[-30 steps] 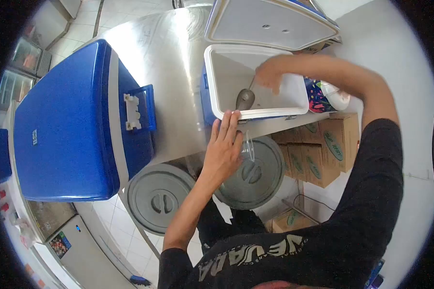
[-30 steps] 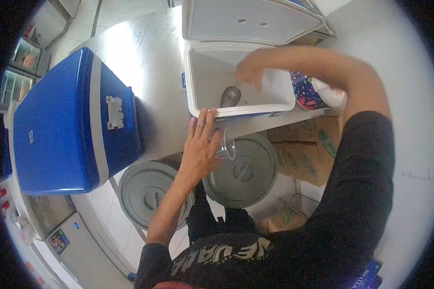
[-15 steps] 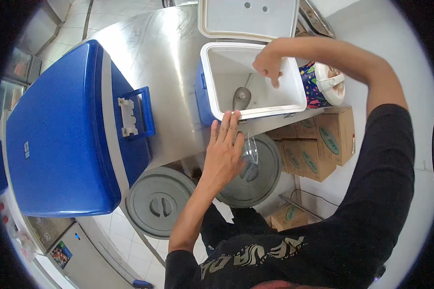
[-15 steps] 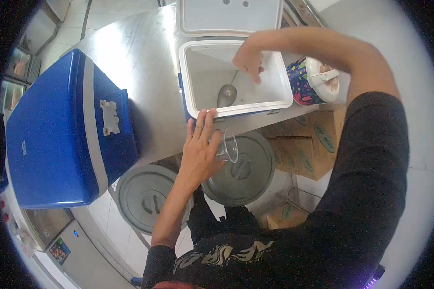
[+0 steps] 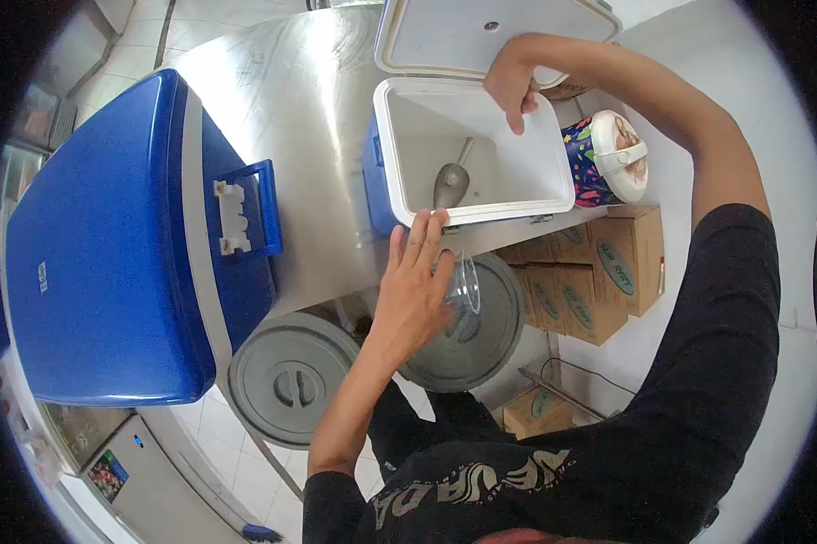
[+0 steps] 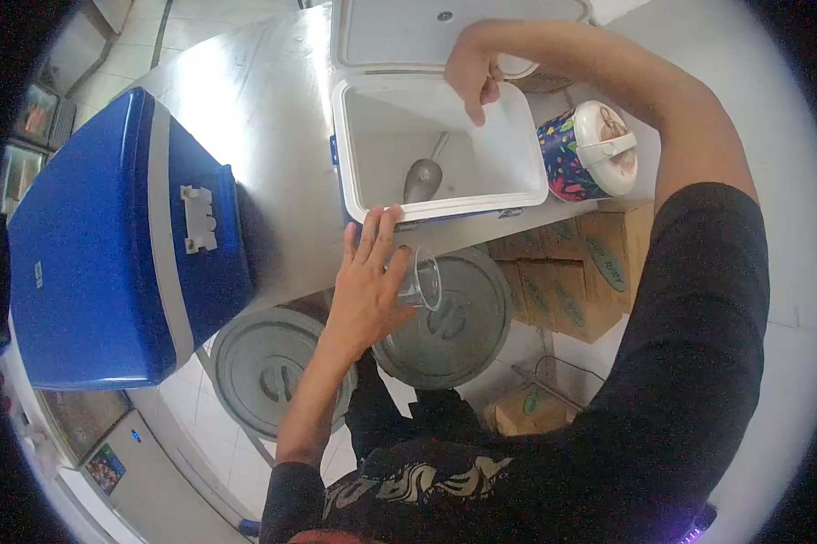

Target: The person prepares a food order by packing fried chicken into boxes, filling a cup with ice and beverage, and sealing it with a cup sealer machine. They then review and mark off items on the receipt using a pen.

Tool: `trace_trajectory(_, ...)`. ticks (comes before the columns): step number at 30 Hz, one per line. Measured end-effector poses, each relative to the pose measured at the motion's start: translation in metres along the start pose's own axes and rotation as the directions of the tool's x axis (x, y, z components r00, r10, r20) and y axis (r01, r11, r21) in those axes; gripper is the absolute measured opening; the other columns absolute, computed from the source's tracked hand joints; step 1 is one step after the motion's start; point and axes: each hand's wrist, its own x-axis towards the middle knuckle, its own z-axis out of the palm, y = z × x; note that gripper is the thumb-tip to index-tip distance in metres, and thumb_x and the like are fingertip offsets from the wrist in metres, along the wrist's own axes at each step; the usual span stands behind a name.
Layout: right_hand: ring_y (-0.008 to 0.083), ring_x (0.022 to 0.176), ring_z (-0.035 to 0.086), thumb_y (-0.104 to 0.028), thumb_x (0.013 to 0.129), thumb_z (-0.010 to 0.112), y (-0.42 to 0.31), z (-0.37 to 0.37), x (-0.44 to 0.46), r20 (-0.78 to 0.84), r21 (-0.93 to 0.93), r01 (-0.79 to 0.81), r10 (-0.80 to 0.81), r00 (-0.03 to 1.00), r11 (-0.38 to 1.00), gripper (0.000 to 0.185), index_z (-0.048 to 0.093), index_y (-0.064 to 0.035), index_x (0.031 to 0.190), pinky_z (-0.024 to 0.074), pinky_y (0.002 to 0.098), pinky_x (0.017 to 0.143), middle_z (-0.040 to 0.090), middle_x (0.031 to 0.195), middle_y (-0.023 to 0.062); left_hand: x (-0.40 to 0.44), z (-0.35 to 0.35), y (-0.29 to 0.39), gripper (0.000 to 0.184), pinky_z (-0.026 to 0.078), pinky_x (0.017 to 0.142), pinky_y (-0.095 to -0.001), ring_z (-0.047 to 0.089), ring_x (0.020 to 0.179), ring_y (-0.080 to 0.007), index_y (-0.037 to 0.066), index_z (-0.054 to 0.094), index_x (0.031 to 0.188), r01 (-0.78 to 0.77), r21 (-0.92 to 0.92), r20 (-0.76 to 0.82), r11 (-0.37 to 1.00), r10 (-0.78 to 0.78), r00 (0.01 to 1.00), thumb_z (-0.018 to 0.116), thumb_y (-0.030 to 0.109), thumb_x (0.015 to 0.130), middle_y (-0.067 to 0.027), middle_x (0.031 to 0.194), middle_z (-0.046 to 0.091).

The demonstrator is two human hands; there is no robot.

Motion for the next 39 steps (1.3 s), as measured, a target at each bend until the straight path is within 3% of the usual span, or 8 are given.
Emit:
trace_trajectory(10, 0.0167, 0.063, 0.061, -0.048, 0.077, 0.080, -0.006, -0.008, -0.006, -0.025, 0.113, 0.002, 0.000, 1.000, 0.994, 0.043, 0.073, -0.0058, 0.071, 0.0497, 0.0335, 0.057, 0.065, 0.068, 0.0022, 0.000, 0.002, -0.002, 0.072, 0.026, 0.122, -0.0640, 0.025, 0.155, -0.0421, 0.004, 0.063, 0.115, 0.029, -0.042, 0.009, 0.999, -0.029, 1.000, 0.095, 0.018, 0.053, -0.0222, 0.165, 0.028)
trace_trajectory(14, 0.0237, 0.077, 0.069, -0.025, 0.082, 0.071, -0.048, 0.045, 0.071, 0.034, -0.133, 0.161, -0.158, 0.987, 0.978, 0.020, 0.075, -0.0069, 0.088, 0.0551, 0.0412, 0.067, 0.073, 0.083, 0.0085, 0.000, -0.001, -0.003, 0.073, 0.025, 0.122, -0.0641, 0.024, 0.155, -0.0417, 0.004, 0.063, 0.116, 0.012, -0.039, 0.036, 0.999, -0.011, 0.999, 0.096, 0.020, 0.052, -0.0223, 0.166, 0.027)
trace_trajectory(17, 0.0375, 0.097, 0.072, -0.009, 0.084, 0.062, -0.034, 0.086, 0.134, -0.652, -0.256, -0.026, -0.153, 0.743, 0.966, 0.018, 0.075, -0.0061, 0.097, 0.0577, 0.0500, 0.085, 0.074, 0.098, 0.0187, -0.001, -0.008, -0.004, 0.064, 0.025, 0.122, -0.0620, 0.024, 0.155, -0.0414, 0.002, 0.062, 0.111, -0.007, -0.018, 0.051, 1.000, 0.008, 0.999, 0.093, 0.021, 0.059, -0.0241, 0.166, 0.027)
trace_trajectory(19, 0.0377, 0.097, 0.073, -0.008, 0.082, 0.068, -0.040, 0.097, 0.138, -0.757, -0.275, -0.059, -0.179, 0.629, 0.960, 0.014, 0.076, -0.0049, 0.093, 0.0607, 0.0505, 0.078, 0.074, 0.100, 0.0185, 0.000, -0.008, -0.007, 0.058, 0.025, 0.122, -0.0609, 0.023, 0.156, -0.0410, 0.001, 0.061, 0.109, -0.010, -0.008, 0.063, 1.000, 0.010, 0.998, 0.090, 0.021, 0.063, -0.0251, 0.166, 0.027)
trace_trajectory(25, 0.0388, 0.093, 0.074, -0.012, 0.089, 0.063, -0.033, 0.118, 0.152, -0.844, -0.335, 0.012, -0.305, 0.442, 0.942, 0.014, 0.076, -0.0068, 0.091, 0.0609, 0.0494, 0.077, 0.072, 0.104, 0.0170, 0.000, 0.003, -0.007, 0.075, 0.022, 0.123, -0.0645, 0.021, 0.156, -0.0422, 0.004, 0.062, 0.118, 0.002, -0.023, 0.052, 1.000, -0.001, 0.999, 0.096, 0.022, 0.054, -0.0225, 0.167, 0.025)
trace_trajectory(31, 0.0348, 0.096, 0.071, -0.021, 0.087, 0.065, -0.041, 0.120, 0.163, -0.829, -0.241, -0.102, -0.150, 0.539, 0.965, 0.018, 0.077, -0.0076, 0.085, 0.0579, 0.0488, 0.082, 0.070, 0.104, 0.0140, 0.000, 0.000, -0.005, 0.072, 0.021, 0.123, -0.0649, 0.020, 0.157, -0.0418, 0.004, 0.062, 0.117, 0.013, 0.011, 0.077, 1.000, -0.014, 0.997, 0.096, 0.021, 0.055, -0.0229, 0.167, 0.024)
trace_trajectory(37, 0.0333, 0.089, 0.073, -0.025, 0.087, 0.068, -0.042, 0.127, 0.142, -0.844, -0.501, -0.150, -0.442, 0.303, 0.853, 0.019, 0.079, -0.0081, 0.085, 0.0587, 0.0465, 0.076, 0.070, 0.090, 0.0133, 0.001, -0.006, -0.002, 0.071, 0.021, 0.122, -0.0671, 0.020, 0.156, -0.0430, 0.004, 0.063, 0.115, 0.040, 0.004, 0.131, 0.999, -0.040, 0.991, 0.096, 0.019, 0.053, -0.0230, 0.168, 0.022)
trace_trajectory(39, 0.0347, 0.095, 0.072, -0.027, 0.088, 0.069, -0.064, 0.135, 0.108, -0.866, -0.402, -0.170, -0.313, 0.389, 0.900, 0.022, 0.080, -0.0080, 0.091, 0.0573, 0.0463, 0.082, 0.072, 0.094, 0.0158, 0.003, -0.006, -0.001, 0.071, 0.021, 0.121, -0.0679, 0.020, 0.156, -0.0441, 0.004, 0.065, 0.115, 0.046, 0.001, 0.154, 0.999, -0.046, 0.987, 0.096, 0.019, 0.053, -0.0230, 0.168, 0.022)
